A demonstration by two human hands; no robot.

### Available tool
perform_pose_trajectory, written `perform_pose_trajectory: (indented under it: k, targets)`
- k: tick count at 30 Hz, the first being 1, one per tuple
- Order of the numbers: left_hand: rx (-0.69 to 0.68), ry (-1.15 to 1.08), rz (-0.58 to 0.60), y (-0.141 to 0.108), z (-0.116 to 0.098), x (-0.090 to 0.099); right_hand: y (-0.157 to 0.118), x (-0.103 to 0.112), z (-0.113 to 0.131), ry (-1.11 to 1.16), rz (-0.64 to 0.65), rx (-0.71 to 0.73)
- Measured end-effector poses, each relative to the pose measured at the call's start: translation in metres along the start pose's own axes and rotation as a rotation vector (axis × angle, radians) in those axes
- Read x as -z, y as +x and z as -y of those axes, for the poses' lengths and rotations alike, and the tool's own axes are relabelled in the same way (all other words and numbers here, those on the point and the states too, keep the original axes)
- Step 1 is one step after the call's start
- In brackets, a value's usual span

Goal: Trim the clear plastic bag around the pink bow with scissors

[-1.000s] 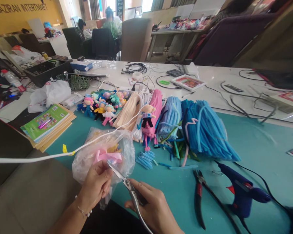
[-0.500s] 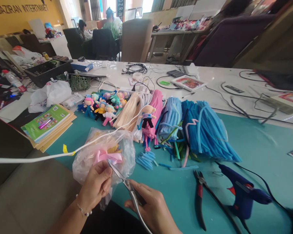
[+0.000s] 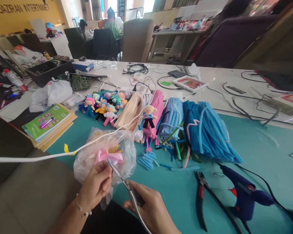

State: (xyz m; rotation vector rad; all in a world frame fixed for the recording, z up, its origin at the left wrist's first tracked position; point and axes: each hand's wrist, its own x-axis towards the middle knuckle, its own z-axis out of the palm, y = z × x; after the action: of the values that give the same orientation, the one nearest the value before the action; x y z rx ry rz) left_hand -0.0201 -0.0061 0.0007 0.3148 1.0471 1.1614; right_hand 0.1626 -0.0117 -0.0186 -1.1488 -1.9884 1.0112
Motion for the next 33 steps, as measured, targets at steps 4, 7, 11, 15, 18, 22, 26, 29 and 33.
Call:
perform_pose_trajectory:
  k: [4,7,11,15,18,22,26,29,33]
  targets:
    - [0.000,0.011,0.013,0.0001,-0.0002,0.0004,-0.0001,0.0011,0.0012,0.020,-0.006,0.005]
    - [0.007,0.016,0.018,-0.0003,0.0001,-0.0001,0.0000,0.0019,0.0016,0.026,-0.005,0.001]
    - [0.006,0.019,0.015,-0.0009,0.0019,-0.0006,0.0006,0.0016,0.0006,0.022,-0.011,0.001]
    - [0.004,0.027,0.017,-0.0008,0.0031,0.0006,0.0005,0.0000,-0.0015,0.011,-0.033,0.009]
    - [0.002,0.026,0.027,-0.0010,0.0028,0.0013,0.0011,-0.0007,-0.0014,0.005,-0.050,0.020]
    - [-0.012,0.019,0.031,-0.0017,0.0022,0.0006,0.0039,0.0019,0.0023,-0.007,-0.035,-0.012]
    - [-0.036,0.023,0.026,-0.0025,0.0019,-0.0003,0.0065,0.0064,0.0048,0.012,0.011,-0.058]
    - [-0.046,0.016,0.015,-0.0033,0.0019,-0.0006,0.0066,0.0078,0.0038,0.042,0.032,-0.084]
    - [-0.053,-0.001,0.006,-0.0035,0.0027,-0.0002,0.0048,0.0072,0.0022,0.095,0.071,-0.104]
